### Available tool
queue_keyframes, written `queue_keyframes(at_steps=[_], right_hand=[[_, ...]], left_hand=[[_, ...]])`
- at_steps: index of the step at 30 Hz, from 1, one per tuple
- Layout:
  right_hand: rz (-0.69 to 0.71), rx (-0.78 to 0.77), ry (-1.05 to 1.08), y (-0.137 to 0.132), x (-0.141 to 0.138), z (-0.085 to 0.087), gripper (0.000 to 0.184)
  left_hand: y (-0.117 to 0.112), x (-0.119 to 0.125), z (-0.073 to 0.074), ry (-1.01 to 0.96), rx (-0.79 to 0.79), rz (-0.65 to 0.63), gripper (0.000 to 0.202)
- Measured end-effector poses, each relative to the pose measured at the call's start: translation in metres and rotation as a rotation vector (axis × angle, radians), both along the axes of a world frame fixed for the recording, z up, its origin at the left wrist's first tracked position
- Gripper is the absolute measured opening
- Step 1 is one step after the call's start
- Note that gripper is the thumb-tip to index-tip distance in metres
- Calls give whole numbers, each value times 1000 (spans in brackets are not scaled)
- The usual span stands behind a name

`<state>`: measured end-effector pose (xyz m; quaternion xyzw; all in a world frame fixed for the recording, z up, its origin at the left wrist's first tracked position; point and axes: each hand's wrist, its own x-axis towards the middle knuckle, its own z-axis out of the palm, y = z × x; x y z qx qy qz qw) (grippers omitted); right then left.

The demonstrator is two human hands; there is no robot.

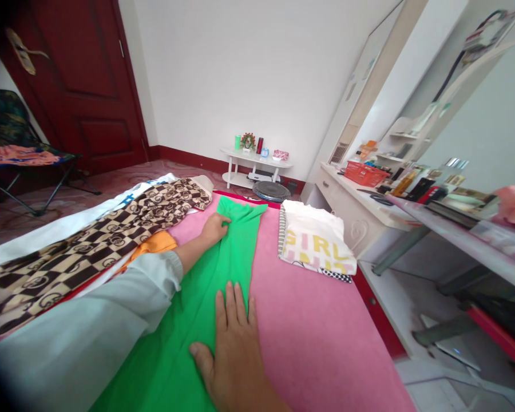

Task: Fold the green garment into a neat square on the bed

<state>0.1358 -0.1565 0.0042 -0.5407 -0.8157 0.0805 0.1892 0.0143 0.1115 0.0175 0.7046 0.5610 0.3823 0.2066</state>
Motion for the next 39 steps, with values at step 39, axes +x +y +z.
queue_keyframes(at_steps=[39], right_hand=[[69, -128, 683, 23, 44, 18, 28]], left_hand=[[-239, -129, 38, 375, 139, -897, 32]])
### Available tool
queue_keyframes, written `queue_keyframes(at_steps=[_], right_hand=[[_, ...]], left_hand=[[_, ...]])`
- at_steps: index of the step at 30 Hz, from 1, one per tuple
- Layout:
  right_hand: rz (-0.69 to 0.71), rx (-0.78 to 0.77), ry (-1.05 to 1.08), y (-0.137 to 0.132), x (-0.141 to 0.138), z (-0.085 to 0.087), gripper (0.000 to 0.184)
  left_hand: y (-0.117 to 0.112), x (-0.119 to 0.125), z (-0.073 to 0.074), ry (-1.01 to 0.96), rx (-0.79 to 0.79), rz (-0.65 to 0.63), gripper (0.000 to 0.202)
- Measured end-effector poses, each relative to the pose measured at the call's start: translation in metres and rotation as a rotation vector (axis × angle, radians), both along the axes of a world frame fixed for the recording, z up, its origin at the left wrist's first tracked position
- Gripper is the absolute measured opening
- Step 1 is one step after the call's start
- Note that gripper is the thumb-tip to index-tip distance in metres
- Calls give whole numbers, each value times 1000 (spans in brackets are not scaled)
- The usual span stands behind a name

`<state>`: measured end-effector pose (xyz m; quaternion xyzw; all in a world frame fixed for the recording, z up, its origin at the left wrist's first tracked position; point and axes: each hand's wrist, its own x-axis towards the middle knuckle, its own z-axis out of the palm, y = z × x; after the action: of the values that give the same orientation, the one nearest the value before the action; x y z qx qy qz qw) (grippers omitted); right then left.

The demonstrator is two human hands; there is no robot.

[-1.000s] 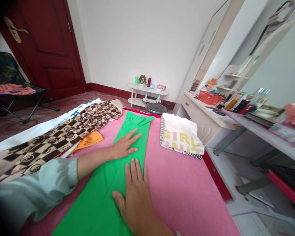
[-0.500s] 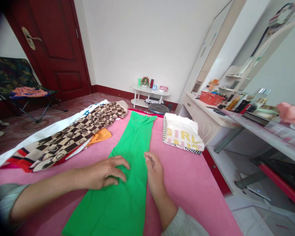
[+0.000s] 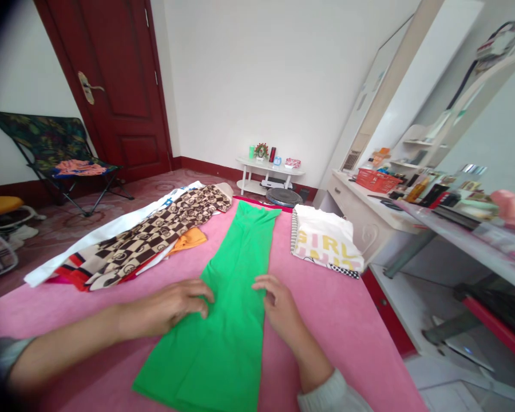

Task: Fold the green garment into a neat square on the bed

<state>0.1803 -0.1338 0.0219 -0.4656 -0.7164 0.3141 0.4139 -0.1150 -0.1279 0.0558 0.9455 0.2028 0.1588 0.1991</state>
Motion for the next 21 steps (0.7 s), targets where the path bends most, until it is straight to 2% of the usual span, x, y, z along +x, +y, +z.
queue_keyframes(at_steps=[2, 4, 6, 8, 11, 15, 18, 21], right_hand=[[178, -82, -161, -6, 11, 11, 38], [298, -163, -309, -13, 17, 23, 49], [359, -205, -446, -19, 16, 32, 65], [377, -194, -541, -25, 9, 36, 72], [374, -165, -604, -30, -4, 38, 65], [365, -163, -601, -31, -9, 38, 47], [411, -139, -542, -28, -11, 45, 33], [458, -144, -429, -31, -14, 55, 27]], left_hand=[[3, -21, 2, 35, 3, 29, 39], [3, -37, 0, 52, -7, 52, 41], [0, -45, -2, 50, -5, 65, 38], [-6, -45, -5, 46, 8, 64, 32], [-16, -36, -6, -3, 5, 43, 23], [-27, -30, -3, -112, -53, 2, 24], [-33, -29, 6, -143, -99, -1, 21], [-43, -29, 17, -171, -101, -9, 21]])
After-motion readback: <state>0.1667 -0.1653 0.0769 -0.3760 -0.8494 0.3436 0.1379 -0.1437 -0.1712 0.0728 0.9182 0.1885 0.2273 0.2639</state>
